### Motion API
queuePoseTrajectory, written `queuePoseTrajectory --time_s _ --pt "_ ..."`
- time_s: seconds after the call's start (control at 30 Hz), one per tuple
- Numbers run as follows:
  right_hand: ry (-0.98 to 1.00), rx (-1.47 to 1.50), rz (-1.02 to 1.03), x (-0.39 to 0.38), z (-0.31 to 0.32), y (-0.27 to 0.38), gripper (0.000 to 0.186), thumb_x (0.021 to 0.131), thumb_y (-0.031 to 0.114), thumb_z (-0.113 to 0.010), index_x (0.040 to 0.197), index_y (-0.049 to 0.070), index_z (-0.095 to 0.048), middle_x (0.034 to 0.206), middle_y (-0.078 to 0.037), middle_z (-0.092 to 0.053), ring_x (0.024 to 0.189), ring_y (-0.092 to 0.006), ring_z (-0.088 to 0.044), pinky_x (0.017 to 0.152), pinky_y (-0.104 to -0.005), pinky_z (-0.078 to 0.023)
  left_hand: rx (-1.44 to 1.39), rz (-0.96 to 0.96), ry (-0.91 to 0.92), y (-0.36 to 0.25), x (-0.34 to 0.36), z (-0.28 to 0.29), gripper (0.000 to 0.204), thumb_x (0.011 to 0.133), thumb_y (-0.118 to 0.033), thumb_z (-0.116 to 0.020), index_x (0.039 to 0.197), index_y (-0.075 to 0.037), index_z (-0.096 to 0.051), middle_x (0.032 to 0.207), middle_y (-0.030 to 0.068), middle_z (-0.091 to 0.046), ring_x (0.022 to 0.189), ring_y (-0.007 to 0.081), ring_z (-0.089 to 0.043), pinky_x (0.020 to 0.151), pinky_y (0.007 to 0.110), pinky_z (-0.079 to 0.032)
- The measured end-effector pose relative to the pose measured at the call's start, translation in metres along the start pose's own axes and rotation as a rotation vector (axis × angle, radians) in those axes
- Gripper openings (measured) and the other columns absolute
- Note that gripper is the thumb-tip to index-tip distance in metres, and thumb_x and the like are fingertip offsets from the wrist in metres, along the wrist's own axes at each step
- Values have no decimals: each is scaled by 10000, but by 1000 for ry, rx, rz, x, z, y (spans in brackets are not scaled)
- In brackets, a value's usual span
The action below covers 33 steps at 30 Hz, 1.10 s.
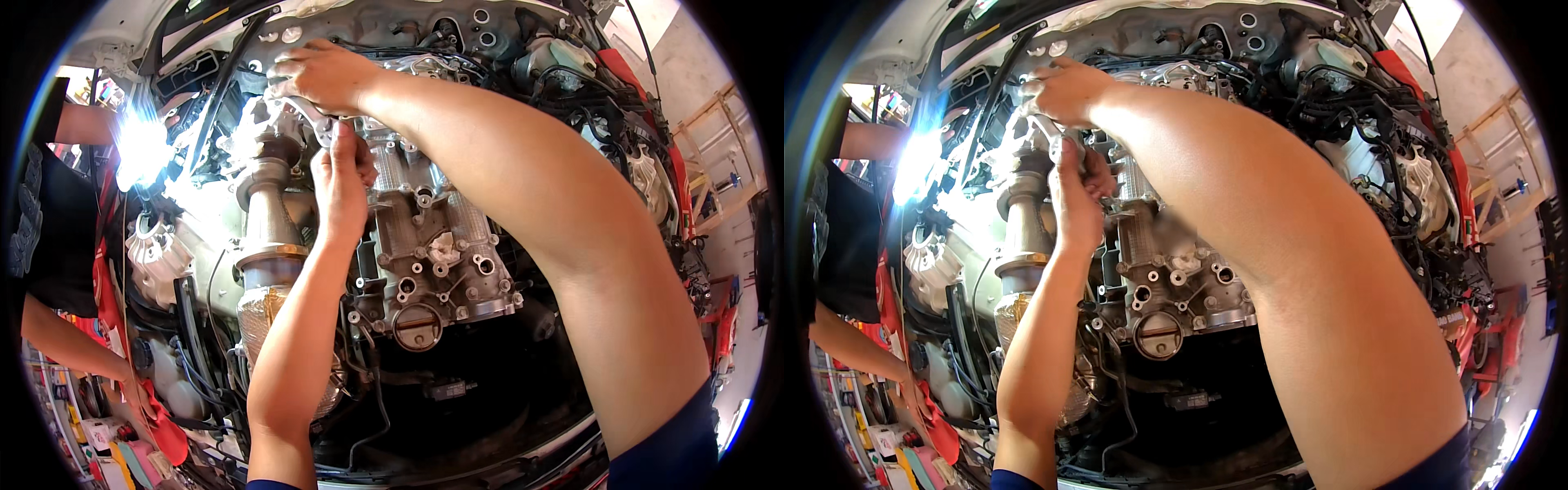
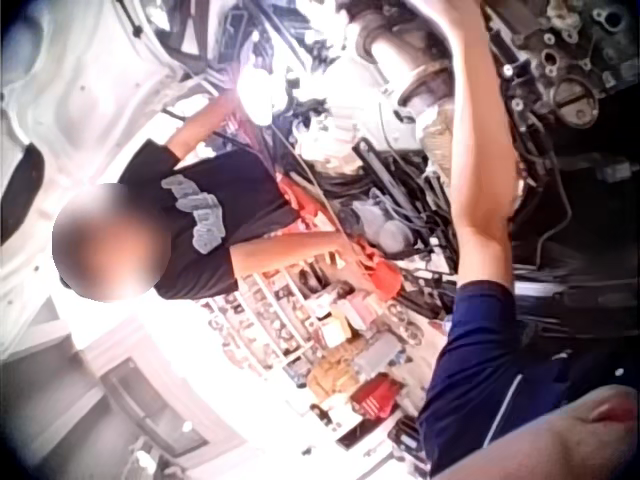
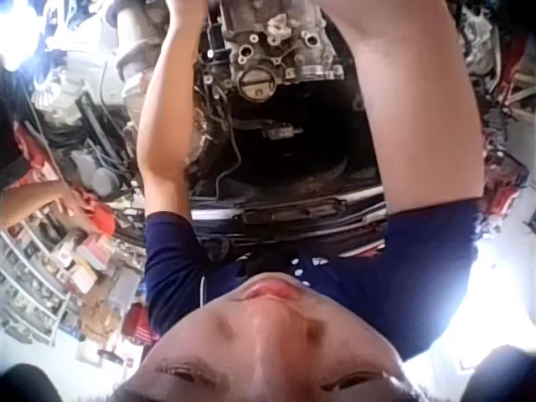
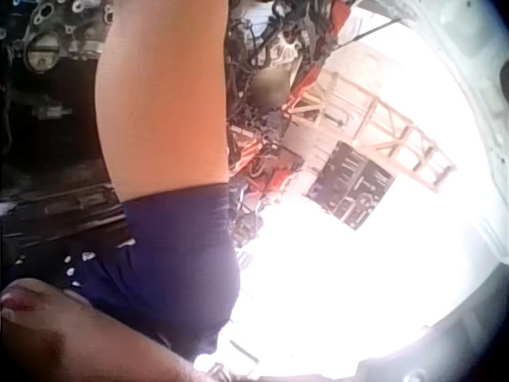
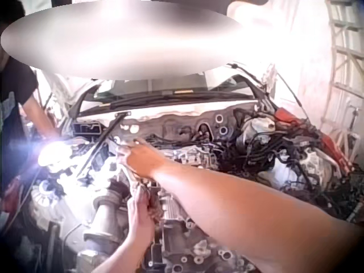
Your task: The person uses a socket wrench to unscrew and remove bolts from the engine block, places a component into a pink bucket, and then uses a larger wrench to loosen and remove more bolts from the top of the engine assembly.
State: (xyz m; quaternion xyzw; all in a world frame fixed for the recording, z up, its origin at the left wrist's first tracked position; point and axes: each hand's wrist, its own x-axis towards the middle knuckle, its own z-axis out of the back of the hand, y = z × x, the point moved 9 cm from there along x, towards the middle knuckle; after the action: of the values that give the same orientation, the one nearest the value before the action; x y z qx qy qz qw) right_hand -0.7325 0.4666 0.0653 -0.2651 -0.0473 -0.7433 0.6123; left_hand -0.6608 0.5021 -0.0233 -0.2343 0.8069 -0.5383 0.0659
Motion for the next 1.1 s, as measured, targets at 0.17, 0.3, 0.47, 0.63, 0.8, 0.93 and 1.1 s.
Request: queuePoseTrajectory --time_s 0.17,0.3,0.47,0.63,0.8,0.93,1.1 --pt "-154 -236 20 -41 83 -65 264 826 201 -620 1060 81 -595 1090 -115 -608 1102 -299 -563 990 -458 -409 20 -32 347 -33 22 -48 546 963 -576 -402 712 -96 -466 528 -48 -308 469 85 -271 506 246 -260" --pt "173 -349 61 -142 129 -82 173 951 276 -516 1019 120 -549 851 -78 -665 816 -255 -669 634 -405 -512 13 101 483 2 29 -78 550 973 -554 -387 729 -73 -495 545 -10 -387 481 84 -337 486 250 -277" --pt "518 -225 -286 -196 127 -18 155 872 163 -550 938 24 -542 665 -156 -634 616 -333 -649 549 -429 -516 17 153 477 26 21 -71 575 992 -519 -310 639 -89 -460 514 -14 -358 458 93 -299 461 263 -239" --pt "559 -175 -438 -198 141 -1 204 870 198 -598 940 12 -550 671 -179 -626 628 -356 -643 570 -448 -521 8 227 515 34 17 -78 606 991 -504 -262 561 -96 -392 484 -16 -305 445 110 -233 469 271 -228" --pt "523 -195 -439 -188 154 6 201 880 199 -586 957 16 -556 699 -178 -633 644 -356 -646 591 -449 -528 -83 245 541 34 15 -78 518 998 -421 -296 672 -80 -510 470 -7 -379 424 99 -327 444 271 -271" --pt "703 -1 -648 -195 142 17 255 903 191 -540 981 -51 -527 711 -229 -634 679 -376 -654 635 -461 -538 -99 286 604 32 10 -81 594 980 -481 -246 526 -112 -351 459 -19 -264 432 125 -205 460 282 -220" --pt "432 695 -896 -195 138 47 355 907 194 -505 1116 -92 -476 752 -253 -625 637 -369 -633 645 -437 -520 -244 445 672 42 10 -86 547 922 -517 -384 535 -131 -393 446 -22 -289 390 120 -222 414 285 -191"
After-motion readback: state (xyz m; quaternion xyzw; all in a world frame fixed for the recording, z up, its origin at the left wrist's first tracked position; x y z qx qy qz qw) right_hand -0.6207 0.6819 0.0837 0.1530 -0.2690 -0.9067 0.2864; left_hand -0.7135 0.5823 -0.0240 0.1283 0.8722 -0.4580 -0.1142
